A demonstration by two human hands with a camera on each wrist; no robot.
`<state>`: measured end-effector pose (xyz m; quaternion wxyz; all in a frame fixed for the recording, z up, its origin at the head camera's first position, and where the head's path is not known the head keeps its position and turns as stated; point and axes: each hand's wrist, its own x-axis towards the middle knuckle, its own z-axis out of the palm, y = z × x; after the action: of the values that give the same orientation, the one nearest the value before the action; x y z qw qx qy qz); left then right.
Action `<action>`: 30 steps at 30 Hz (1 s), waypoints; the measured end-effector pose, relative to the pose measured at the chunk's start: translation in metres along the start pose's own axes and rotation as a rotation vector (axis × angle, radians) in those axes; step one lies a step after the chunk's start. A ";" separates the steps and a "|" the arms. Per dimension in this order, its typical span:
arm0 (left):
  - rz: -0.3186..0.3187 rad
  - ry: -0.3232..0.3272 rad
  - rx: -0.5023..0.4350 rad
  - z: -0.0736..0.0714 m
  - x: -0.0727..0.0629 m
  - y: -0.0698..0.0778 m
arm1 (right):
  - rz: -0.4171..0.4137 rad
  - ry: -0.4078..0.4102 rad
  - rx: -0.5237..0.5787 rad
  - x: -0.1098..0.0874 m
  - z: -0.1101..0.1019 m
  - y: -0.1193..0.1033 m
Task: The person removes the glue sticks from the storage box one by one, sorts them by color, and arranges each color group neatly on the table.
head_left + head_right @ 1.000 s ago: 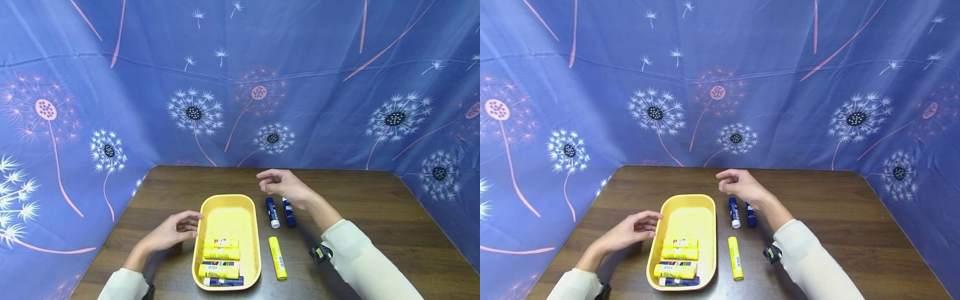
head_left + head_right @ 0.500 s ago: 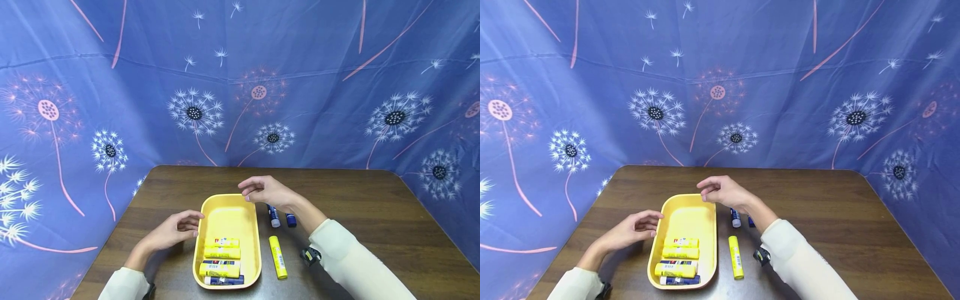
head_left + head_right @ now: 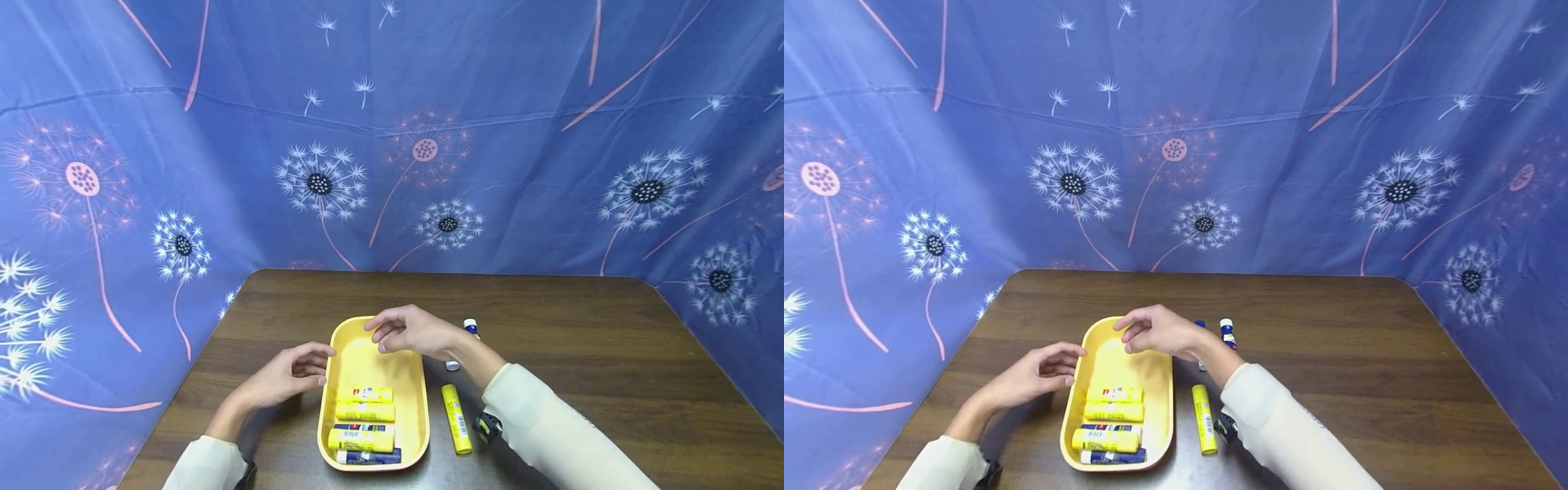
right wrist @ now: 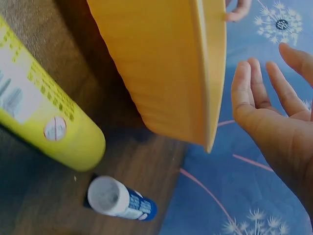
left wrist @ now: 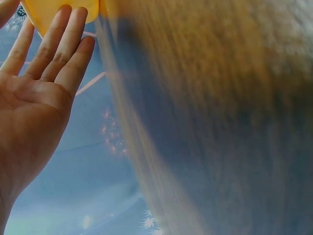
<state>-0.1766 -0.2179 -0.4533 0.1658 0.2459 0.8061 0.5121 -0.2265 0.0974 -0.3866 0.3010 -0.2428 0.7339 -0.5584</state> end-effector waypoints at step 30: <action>0.009 0.001 -0.018 0.000 0.002 -0.001 | 0.176 -0.085 -0.101 0.032 0.039 0.028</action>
<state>-0.1783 -0.2172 -0.4542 0.1654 0.2476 0.8005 0.5201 -0.2219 0.0566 -0.4264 0.3672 -0.2156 0.7661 -0.4814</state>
